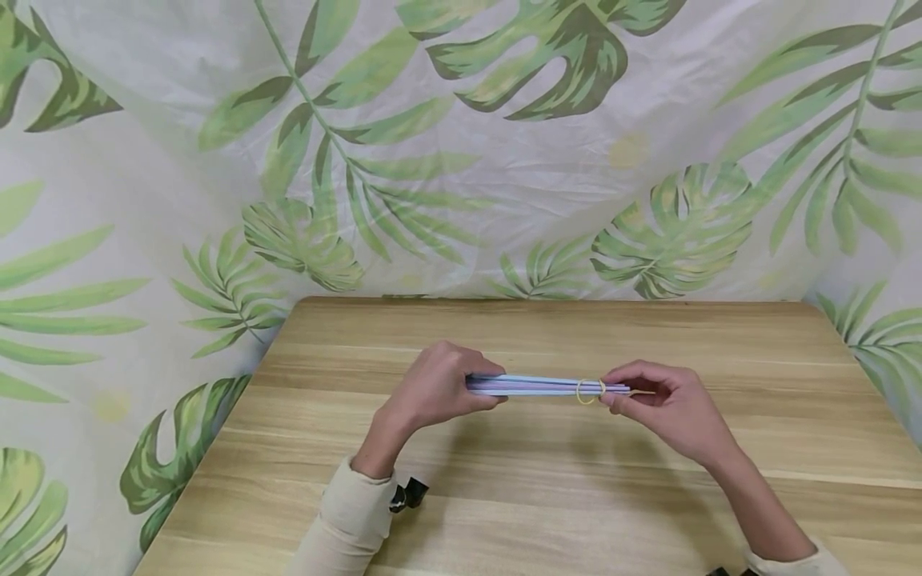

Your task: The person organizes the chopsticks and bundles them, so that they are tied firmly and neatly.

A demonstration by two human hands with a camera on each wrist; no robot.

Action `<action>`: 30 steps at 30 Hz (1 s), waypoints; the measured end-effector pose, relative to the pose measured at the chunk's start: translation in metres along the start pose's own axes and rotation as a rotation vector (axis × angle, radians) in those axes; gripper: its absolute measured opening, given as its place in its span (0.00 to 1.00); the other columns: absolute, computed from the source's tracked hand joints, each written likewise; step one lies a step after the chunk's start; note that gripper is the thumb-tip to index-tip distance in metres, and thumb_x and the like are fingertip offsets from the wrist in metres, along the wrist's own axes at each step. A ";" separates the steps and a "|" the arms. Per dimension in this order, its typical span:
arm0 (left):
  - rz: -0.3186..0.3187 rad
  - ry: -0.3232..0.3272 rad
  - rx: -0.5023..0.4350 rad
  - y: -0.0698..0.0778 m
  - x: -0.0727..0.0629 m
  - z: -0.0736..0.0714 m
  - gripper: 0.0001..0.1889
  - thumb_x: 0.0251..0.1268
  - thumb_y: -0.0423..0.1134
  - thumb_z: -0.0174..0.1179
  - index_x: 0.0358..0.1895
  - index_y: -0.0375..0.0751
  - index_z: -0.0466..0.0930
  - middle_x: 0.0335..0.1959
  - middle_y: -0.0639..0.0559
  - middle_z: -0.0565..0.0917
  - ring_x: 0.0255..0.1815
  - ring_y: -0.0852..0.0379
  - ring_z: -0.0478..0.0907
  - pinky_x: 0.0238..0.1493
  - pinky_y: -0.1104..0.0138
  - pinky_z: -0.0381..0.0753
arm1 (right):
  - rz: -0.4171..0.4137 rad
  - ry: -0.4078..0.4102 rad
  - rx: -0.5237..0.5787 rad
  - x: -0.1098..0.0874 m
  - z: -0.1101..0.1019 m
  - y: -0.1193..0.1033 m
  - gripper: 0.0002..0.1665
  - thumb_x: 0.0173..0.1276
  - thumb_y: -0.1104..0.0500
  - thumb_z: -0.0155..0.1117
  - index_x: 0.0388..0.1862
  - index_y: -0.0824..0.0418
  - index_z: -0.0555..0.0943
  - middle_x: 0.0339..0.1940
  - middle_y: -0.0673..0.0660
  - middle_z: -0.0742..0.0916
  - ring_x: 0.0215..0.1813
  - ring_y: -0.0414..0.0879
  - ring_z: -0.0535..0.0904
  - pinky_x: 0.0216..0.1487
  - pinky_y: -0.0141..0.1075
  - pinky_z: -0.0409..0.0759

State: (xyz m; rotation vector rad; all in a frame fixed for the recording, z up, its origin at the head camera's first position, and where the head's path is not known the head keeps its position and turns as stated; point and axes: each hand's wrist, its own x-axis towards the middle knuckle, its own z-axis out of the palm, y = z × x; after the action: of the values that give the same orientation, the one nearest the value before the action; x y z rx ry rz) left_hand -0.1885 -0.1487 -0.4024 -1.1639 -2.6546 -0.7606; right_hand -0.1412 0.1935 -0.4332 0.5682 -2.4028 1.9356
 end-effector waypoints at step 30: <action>-0.034 -0.027 0.055 0.009 0.005 0.011 0.08 0.58 0.45 0.82 0.40 0.53 0.95 0.31 0.63 0.91 0.25 0.71 0.73 0.30 0.75 0.73 | -0.033 -0.011 -0.146 0.008 0.020 -0.003 0.21 0.63 0.61 0.83 0.55 0.59 0.91 0.48 0.58 0.94 0.43 0.36 0.91 0.41 0.33 0.89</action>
State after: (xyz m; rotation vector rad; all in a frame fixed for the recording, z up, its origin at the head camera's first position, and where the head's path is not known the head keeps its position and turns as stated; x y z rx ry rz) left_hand -0.1848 -0.1342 -0.4065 -1.1255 -2.7059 -0.6775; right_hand -0.1438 0.1721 -0.4336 0.6093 -2.4974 1.7305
